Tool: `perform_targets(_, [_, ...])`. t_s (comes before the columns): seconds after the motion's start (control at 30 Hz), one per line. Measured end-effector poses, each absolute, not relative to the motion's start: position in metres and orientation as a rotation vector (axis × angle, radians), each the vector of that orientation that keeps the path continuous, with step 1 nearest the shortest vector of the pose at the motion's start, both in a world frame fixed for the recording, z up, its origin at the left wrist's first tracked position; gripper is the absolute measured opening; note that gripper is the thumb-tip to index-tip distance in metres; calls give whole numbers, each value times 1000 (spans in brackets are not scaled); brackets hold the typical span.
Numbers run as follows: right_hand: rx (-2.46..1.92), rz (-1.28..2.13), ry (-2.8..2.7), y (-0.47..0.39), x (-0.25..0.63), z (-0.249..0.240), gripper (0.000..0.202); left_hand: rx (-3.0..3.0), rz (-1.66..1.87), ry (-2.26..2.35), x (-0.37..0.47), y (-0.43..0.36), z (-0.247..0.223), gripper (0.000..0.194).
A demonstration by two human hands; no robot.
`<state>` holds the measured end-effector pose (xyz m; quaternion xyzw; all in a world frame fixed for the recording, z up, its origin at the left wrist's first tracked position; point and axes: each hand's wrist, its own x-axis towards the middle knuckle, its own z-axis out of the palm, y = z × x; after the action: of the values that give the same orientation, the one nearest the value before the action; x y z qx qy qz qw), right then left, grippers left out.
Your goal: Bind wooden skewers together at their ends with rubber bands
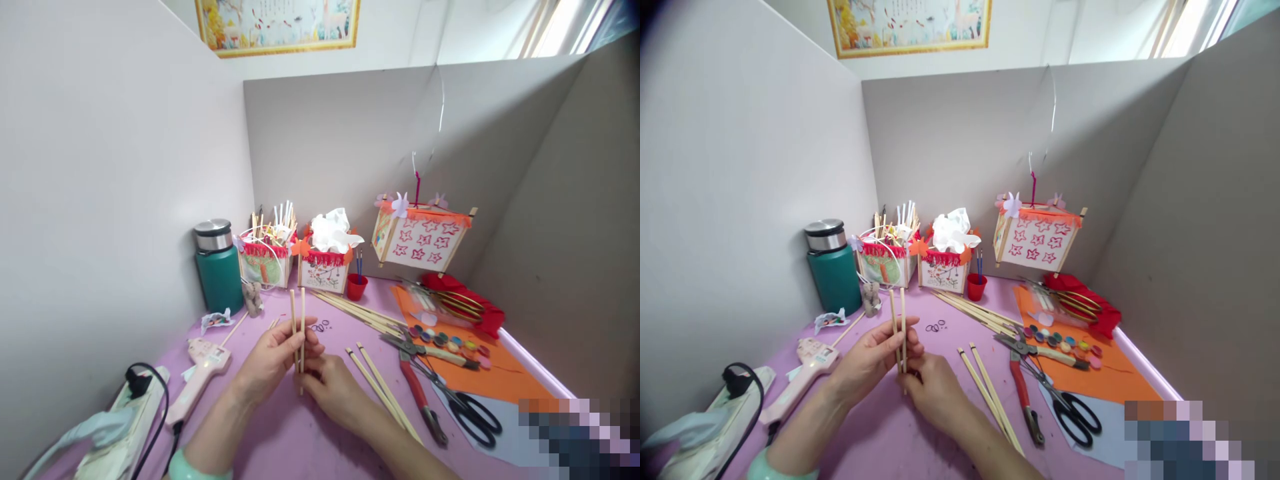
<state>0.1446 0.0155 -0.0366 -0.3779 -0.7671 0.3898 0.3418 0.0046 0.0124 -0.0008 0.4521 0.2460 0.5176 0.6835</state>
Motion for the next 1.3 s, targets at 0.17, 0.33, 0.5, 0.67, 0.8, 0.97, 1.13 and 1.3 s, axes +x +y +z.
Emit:
perform_targets(0.17, [-1034, 896, -2064, 14, 144, -39, 14, 1004, 1307, 547, 10, 7, 10, 30])
perform_targets(0.33, [-1023, 898, -2090, 14, 146, -37, 16, 1002, 1361, 618, 12, 8, 17, 30])
perform_targets(0.5, [-949, 1366, -1957, 14, 148, -37, 14, 1023, 1331, 815, 5, 13, 13, 34])
perform_targets(0.67, [-873, 1855, -1710, 13, 145, -37, 15, 914, 1288, 881, 2, 15, 9, 33])
perform_targets(0.8, [-830, 1917, -1557, 12, 143, -35, 22, 834, 1238, 906, 2, 16, 8, 31])
perform_targets(0.97, [-813, 1917, -1418, 11, 143, -34, 31, 822, 1192, 879, 0, 16, 1, 29])
perform_targets(1.13, [-823, 1911, -1394, 10, 144, -32, 31, 823, 1194, 887, -2, 16, -3, 31])
perform_targets(1.3, [-863, 1846, -1438, 10, 143, -33, 32, 817, 1186, 937, -2, 18, -3, 32])
